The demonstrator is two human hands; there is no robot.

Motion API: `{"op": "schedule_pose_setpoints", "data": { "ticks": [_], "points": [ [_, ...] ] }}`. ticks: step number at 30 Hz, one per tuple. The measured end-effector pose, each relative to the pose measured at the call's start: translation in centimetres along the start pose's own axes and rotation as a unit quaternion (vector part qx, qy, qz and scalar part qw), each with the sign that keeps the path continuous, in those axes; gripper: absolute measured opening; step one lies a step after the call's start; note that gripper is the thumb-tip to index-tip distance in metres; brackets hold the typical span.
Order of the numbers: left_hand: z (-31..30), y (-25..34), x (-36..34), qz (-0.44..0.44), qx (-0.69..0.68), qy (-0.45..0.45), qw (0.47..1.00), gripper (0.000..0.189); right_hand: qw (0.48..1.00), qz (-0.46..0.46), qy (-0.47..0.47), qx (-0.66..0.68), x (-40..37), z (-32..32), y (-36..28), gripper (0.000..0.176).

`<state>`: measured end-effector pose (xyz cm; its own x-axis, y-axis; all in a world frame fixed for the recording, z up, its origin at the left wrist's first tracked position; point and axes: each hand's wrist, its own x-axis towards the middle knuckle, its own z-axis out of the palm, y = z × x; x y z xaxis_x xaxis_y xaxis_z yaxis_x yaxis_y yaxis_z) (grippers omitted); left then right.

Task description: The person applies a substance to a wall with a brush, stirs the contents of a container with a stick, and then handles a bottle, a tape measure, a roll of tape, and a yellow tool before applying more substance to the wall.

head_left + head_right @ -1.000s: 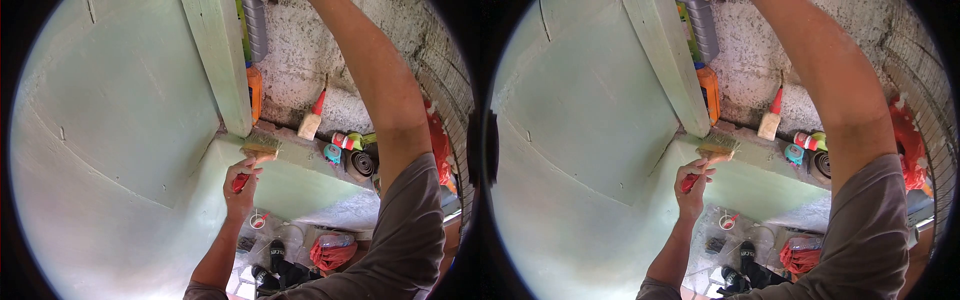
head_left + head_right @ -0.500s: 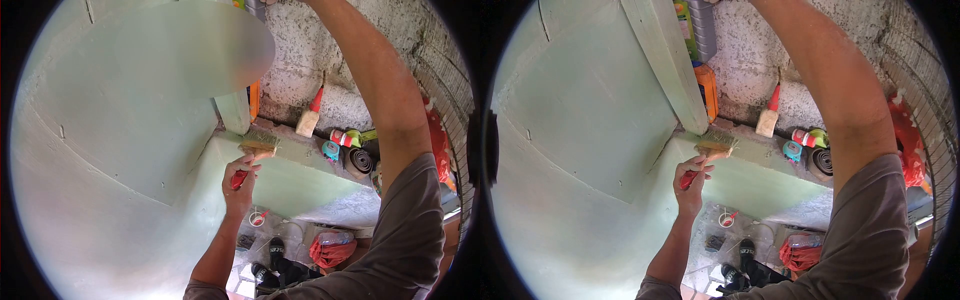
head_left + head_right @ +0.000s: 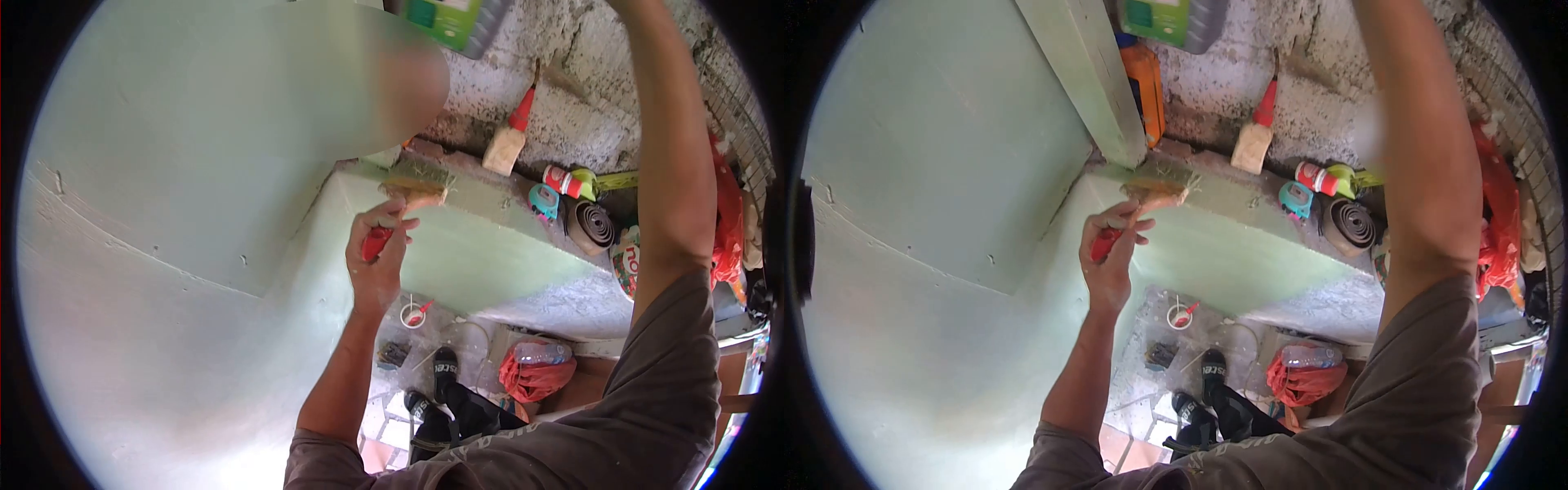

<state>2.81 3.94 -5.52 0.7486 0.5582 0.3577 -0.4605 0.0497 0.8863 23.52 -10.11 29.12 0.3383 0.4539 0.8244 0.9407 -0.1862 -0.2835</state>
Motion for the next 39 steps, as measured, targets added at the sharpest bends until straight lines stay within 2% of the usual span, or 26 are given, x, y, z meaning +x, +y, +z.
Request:
{"op": "schedule_pose_setpoints", "data": {
  "ticks": [3,4,6,8,11,13,14,15,16,18,21,23,26,31,37,39],
  "points": [
    [-0.5,-0.1,0.5,0.003,0.000,-0.011,1.000,0.010,0.996,-0.015,0.083,-0.042,-6.7,-1.9,-2.3,0.023],
    [-0.9,-0.2,0.7,-0.001,-0.006,-0.017,1.000,0.010,0.994,0.014,0.105,-0.026,-8.9,-2.0,-3.0,0.025],
    [-1.1,0.6,1.2,-0.023,-0.002,-0.020,1.000,0.010,0.994,0.079,0.078,0.019,-13.8,-2.1,-3.7,0.026],
    [-1.7,0.2,1.6,-0.011,-0.031,-0.035,0.999,0.009,0.986,0.147,-0.006,0.078,-19.9,-2.1,-3.8,0.028],
    [-2.2,0.4,1.9,0.009,0.035,-0.067,0.997,0.011,0.954,0.226,-0.109,0.166,-29.2,-1.5,-3.5,0.035],
    [-3.1,0.2,2.3,0.021,0.059,-0.077,0.995,0.012,0.907,0.320,-0.214,0.169,-34.5,0.7,-3.2,0.039],
    [-3.3,-0.1,2.5,0.027,0.070,-0.082,0.994,0.013,0.864,0.389,-0.289,0.139,-37.4,2.6,-3.1,0.039],
    [-3.1,-0.7,2.6,0.038,0.081,-0.052,0.995,0.023,0.838,0.420,-0.326,0.127,-40.8,4.8,-2.7,0.040],
    [-3.0,0.0,2.5,0.052,0.087,-0.071,0.992,0.021,0.811,0.447,-0.361,0.115,-44.5,7.0,-2.1,0.041],
    [-3.0,0.1,2.3,0.104,0.098,-0.098,0.985,0.020,0.854,0.355,-0.378,0.053,-52.6,11.6,0.0,0.043],
    [-4.1,-2.8,2.3,0.204,0.113,-0.111,0.966,0.021,0.856,0.340,-0.389,0.020,-63.6,17.4,3.5,0.041],
    [-5.2,-3.7,1.7,0.212,0.116,-0.112,0.964,0.021,0.863,0.315,-0.396,-0.003,-70.0,20.9,6.1,0.042],
    [-6.3,-4.4,1.0,0.180,0.109,-0.112,0.971,0.021,0.818,0.350,-0.455,-0.042,-77.3,26.0,9.4,0.044],
    [-7.5,-5.5,-0.1,0.146,0.105,-0.115,0.977,0.022,0.793,0.382,-0.471,-0.062,-87.1,33.7,14.0,0.047],
    [-8.0,-5.8,-0.6,0.129,0.115,-0.113,0.979,0.023,0.740,0.468,-0.476,-0.080,-93.9,39.5,15.9,0.039],
    [-7.9,-5.5,-0.4,0.127,0.118,-0.112,0.978,0.023,0.717,0.517,-0.462,-0.077,-94.0,40.3,16.2,0.038]
  ]
}}
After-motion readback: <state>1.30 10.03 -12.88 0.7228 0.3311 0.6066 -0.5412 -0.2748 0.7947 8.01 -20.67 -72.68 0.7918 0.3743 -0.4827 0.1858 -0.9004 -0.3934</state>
